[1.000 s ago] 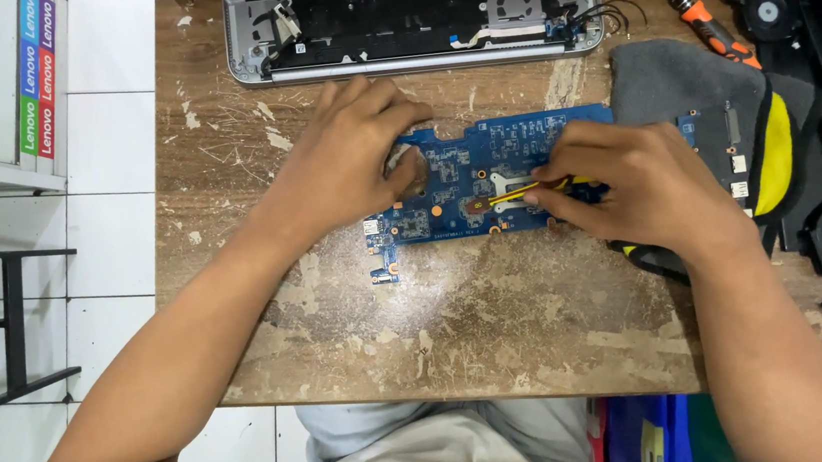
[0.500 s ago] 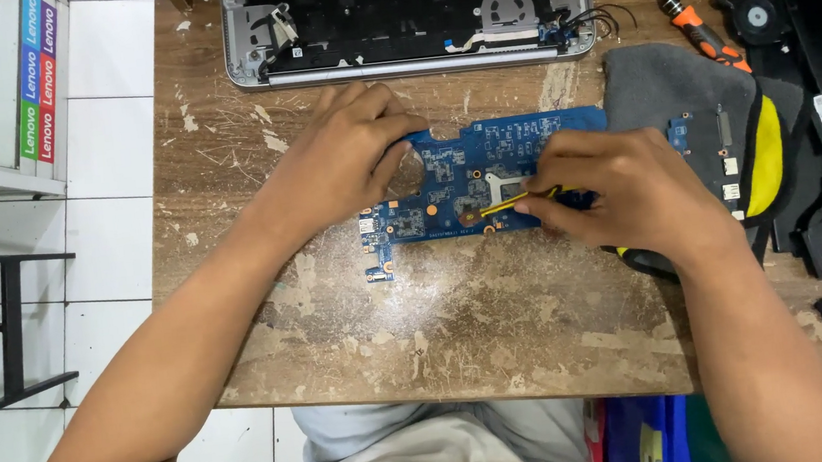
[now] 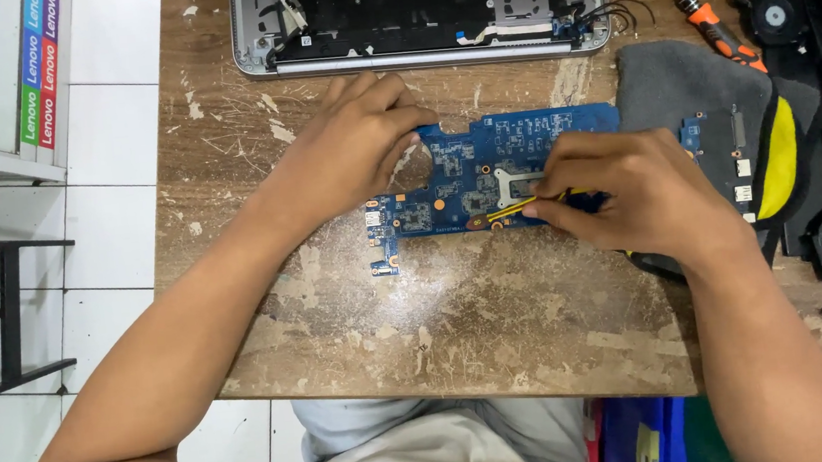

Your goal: Cleaning the CPU socket area and surrounding components on a laptop motherboard using a small plastic spudger tool.

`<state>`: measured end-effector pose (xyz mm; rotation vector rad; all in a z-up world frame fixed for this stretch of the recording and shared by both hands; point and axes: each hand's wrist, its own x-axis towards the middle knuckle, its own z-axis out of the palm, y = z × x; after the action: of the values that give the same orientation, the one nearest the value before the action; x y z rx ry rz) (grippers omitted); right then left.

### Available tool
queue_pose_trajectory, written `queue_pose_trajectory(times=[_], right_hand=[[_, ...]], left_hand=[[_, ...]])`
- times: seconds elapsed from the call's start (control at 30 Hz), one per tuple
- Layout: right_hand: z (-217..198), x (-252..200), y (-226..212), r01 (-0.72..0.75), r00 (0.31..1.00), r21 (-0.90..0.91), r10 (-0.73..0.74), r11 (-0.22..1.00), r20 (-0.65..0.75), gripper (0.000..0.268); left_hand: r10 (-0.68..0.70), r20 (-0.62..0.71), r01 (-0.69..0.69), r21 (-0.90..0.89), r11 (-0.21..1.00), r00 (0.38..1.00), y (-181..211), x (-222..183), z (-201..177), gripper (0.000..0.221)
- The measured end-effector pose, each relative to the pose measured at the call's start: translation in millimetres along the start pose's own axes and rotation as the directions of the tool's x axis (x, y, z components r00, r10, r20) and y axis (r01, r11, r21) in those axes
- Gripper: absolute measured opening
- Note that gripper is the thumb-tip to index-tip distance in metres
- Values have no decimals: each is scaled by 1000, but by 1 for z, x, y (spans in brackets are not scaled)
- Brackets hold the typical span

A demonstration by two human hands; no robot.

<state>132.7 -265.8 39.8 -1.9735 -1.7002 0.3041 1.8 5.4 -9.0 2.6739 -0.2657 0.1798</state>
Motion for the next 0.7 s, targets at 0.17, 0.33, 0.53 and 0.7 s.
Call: queue_pose_trajectory(times=[0.17,0.33,0.53,0.7], right_hand=[[5,-4,6,-50,990,-112,34,992,-140,15],[7,4,-3,12,998,-10,-12,1000,-61,17],[7,5,-1,-48,997,-80,43,996,-67,19],[17,4,1,-68,982,-62,56,996,-182,17]], left_hand=[[5,-15,-5,6,1000,1000,-1,0,2,37],[-2,-18,2,7,1000,1000,1,1,2,35],[-43,23,43,9,999,999,3,2,-1,36],[-93,91,92,12,996,992,4,3,-2,47]])
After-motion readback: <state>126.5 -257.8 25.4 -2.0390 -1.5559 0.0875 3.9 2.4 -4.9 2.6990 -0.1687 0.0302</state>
